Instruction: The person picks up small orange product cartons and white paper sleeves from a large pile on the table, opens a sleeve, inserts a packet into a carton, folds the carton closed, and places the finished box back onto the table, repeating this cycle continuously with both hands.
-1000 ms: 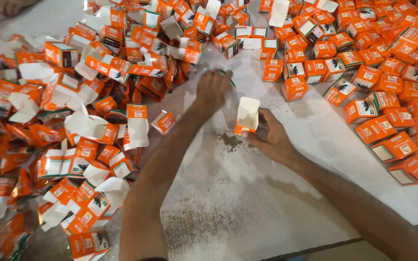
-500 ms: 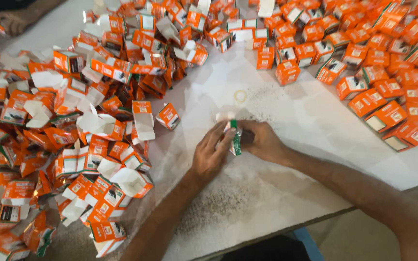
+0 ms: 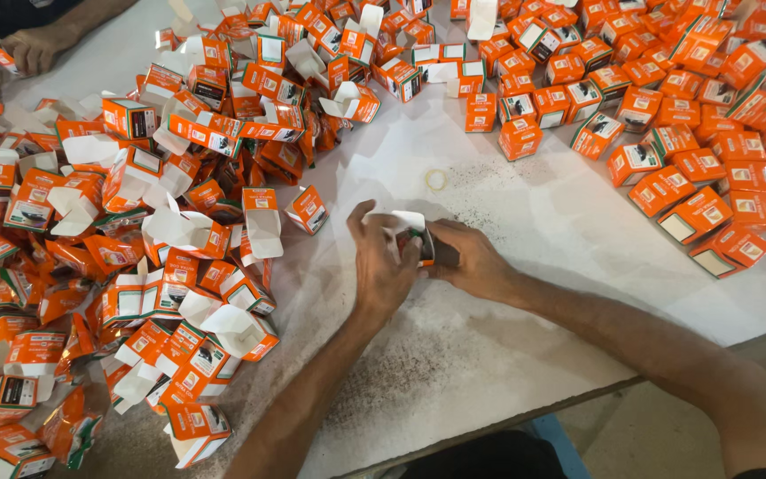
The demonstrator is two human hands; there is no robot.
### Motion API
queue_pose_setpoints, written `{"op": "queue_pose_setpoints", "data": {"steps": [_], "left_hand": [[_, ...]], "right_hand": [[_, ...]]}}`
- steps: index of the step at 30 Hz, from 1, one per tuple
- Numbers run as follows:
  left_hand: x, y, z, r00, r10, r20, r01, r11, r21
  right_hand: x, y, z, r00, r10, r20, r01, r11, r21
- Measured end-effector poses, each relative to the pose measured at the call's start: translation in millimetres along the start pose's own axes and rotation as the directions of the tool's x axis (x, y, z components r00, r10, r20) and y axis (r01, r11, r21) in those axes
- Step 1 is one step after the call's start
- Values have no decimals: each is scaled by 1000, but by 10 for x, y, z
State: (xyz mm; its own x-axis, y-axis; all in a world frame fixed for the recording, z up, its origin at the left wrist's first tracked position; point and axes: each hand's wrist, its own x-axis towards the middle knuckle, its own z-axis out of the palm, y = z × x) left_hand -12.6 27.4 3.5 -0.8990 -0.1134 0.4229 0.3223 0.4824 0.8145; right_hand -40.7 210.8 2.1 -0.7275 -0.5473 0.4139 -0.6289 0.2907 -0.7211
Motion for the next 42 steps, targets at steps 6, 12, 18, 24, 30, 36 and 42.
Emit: {"op": "queue_pose_setpoints", "data": {"steps": [6,12,18,24,30,36,42], "left_hand": [[37,-248,111,946,-277,169,321,873,-368],[87,-300,95,936,-271,225,330,900,-286],[160,-398,-200,783,-265,564,620,409,-669],[203,-565,-30,806,-326,494,551,718,-425],[9,-362,32,970,207,128,-165,947,-275],[-116,-120,-313,836,476,273,-475,877,-75],[-138,-78,-229,935,297,195,-287,955,-79]], "right_hand": [[-74,53,75,982,186,-33,-169,946,275],[-99,113,109,992,-111,-61,102,985,-140],[-99,92,121,993,-113,-32,105,978,-183],[-83,-44,51,994,-102,-32,100,994,-53],[-93,-26,84,995,59,-83,-59,998,2],[-98,100,121,999,-22,-48,32,977,210],[-94,7,92,998,-10,-65,10,1000,3]]}}
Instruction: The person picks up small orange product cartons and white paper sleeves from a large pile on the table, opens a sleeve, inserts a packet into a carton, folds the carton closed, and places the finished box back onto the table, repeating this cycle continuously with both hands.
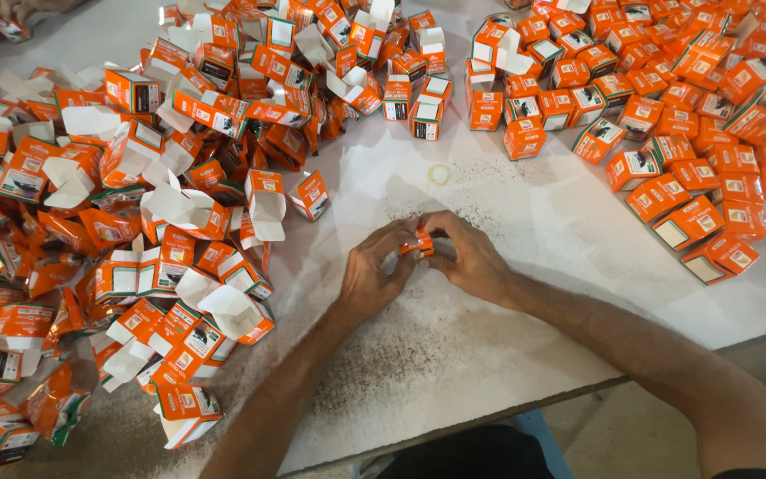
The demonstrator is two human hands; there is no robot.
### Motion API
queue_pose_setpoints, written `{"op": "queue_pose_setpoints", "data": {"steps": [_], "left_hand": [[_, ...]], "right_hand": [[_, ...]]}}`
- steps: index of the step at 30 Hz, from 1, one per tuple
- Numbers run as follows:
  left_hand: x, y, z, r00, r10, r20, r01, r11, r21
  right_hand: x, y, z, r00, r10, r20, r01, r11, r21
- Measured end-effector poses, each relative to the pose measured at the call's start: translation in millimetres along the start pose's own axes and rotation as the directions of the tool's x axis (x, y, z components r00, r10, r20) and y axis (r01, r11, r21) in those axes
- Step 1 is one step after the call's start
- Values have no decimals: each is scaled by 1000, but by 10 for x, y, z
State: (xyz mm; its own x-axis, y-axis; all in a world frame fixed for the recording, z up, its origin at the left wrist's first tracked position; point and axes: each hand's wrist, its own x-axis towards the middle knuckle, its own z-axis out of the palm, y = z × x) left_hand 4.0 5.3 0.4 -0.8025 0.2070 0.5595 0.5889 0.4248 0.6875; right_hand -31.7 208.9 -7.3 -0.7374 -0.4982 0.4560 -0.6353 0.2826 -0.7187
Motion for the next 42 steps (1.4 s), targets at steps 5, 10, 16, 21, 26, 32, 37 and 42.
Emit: {"op": "queue_pose_setpoints", "data": {"steps": [5,10,16,21,26,32,37,42], "left_hand": [[-16,-18,3,983,179,32,-182,965,190],[-65,11,-59,945,302,123,-324,914,246],[-97,-133,-197,950,302,77,-300,816,494],[123,-461,-558,928,201,-313,76,721,689],[145,-517,-505,985,-161,-67,171,967,187],[540,-648,17,994,-34,103,58,968,-245],[1427,-1076,-108,950,48,-308,116,862,494],[1779,-1256,-201,991,-27,-130,127,485,865]], "right_hand": [[18,-56,-31,996,-87,17,88,993,-77],[-25,-7,-7,989,-144,20,146,984,-102],[70,66,-126,990,-131,-42,123,980,-157],[173,190,-478,870,-322,-374,32,794,-608],[174,271,-227,994,-20,-108,37,987,156],[123,503,-162,890,103,444,-438,462,771],[108,539,-93,970,239,38,-232,876,424],[50,352,-92,997,-51,51,57,992,-117]]}}
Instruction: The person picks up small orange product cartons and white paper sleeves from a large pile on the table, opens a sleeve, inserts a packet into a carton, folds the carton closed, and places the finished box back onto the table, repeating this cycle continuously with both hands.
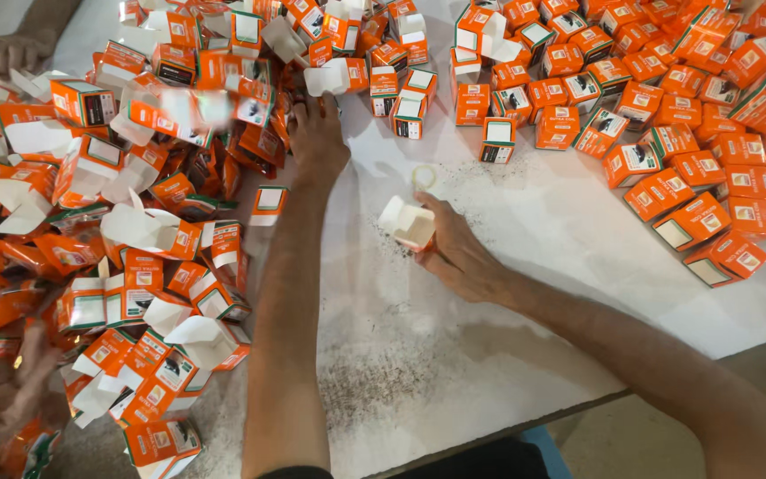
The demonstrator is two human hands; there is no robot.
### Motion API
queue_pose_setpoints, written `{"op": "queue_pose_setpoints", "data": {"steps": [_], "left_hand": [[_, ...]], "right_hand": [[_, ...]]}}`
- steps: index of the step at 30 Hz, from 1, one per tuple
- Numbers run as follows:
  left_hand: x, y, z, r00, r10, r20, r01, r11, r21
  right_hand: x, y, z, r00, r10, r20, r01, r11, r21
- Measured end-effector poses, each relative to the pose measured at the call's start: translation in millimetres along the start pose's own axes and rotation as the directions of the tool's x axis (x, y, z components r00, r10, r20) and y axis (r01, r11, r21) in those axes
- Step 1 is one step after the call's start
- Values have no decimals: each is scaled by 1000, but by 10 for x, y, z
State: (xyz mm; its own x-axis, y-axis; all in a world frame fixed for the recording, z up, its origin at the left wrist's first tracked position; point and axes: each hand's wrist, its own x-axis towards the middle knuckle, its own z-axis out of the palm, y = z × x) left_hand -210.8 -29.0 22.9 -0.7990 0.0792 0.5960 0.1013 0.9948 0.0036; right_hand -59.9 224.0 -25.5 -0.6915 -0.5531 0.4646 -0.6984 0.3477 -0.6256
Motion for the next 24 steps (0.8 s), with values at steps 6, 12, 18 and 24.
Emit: {"op": "queue_pose_setpoints", "data": {"steps": [6,12,18,24], "left_hand": [[-475,145,12,979,203,5,-203,978,-59],[-1202,150,-588,968,246,-56,-246,871,-425],[-1690,221,-1246,996,-58,-69,-20,601,-799],[-2011,501,-1232,884,171,-436,-439,625,-645]], "right_hand": [[-6,-135,-177,963,200,182,-227,963,148],[5,-213,-220,980,195,41,-199,971,129],[-37,-247,-102,994,-73,76,79,993,-91],[-19,-313,-67,965,252,78,-256,966,36]]}}
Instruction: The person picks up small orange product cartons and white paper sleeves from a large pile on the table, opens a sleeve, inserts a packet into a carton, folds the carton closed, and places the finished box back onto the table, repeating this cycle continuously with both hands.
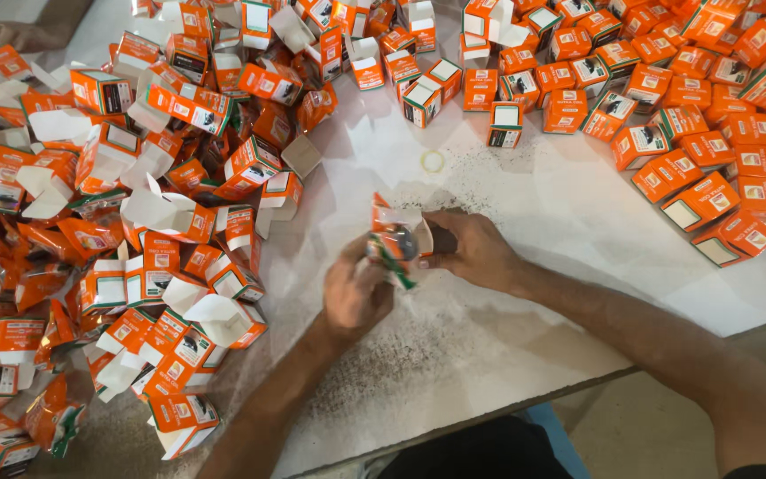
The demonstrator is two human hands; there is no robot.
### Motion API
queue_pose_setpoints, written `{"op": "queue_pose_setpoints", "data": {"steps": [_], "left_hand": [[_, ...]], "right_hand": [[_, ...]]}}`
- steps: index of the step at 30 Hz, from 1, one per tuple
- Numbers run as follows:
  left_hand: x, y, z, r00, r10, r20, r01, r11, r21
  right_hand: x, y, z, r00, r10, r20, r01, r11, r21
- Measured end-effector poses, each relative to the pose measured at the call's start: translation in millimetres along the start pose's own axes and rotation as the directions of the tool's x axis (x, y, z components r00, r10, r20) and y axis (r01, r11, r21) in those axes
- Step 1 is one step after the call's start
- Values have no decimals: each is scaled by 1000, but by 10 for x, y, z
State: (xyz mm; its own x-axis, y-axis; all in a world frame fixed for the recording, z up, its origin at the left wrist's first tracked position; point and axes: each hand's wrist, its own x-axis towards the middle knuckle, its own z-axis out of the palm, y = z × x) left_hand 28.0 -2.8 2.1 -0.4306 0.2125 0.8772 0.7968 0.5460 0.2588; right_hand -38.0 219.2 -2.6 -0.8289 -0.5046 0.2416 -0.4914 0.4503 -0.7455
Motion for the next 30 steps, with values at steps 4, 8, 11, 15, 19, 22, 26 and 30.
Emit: {"op": "queue_pose_setpoints", "data": {"steps": [4,8,11,15,19,22,26,30], "left_hand": [[6,-95,119,983,99,157,-120,984,129],[59,-74,126,965,-72,251,38,990,137],[82,-14,137,951,-112,288,75,988,138],[107,-16,219,949,-225,219,167,952,255],[176,-78,398,862,-444,243,372,881,292],[179,-54,463,889,-439,132,402,885,235],[162,-60,428,684,-722,106,727,686,-20],[175,-202,415,523,-809,269,845,534,-37]], "right_hand": [[9,-65,-8,996,-83,-20,84,996,38],[-4,-80,3,996,-87,-37,87,996,14],[-15,-56,27,995,-87,-56,88,996,19],[-20,-17,90,987,-129,-93,133,990,46],[-25,3,122,981,-168,-95,170,985,18],[-6,12,105,971,-216,-99,215,976,-23],[-11,16,106,979,-196,-50,193,980,-44],[-52,28,167,972,-208,-110,202,977,-66]]}}
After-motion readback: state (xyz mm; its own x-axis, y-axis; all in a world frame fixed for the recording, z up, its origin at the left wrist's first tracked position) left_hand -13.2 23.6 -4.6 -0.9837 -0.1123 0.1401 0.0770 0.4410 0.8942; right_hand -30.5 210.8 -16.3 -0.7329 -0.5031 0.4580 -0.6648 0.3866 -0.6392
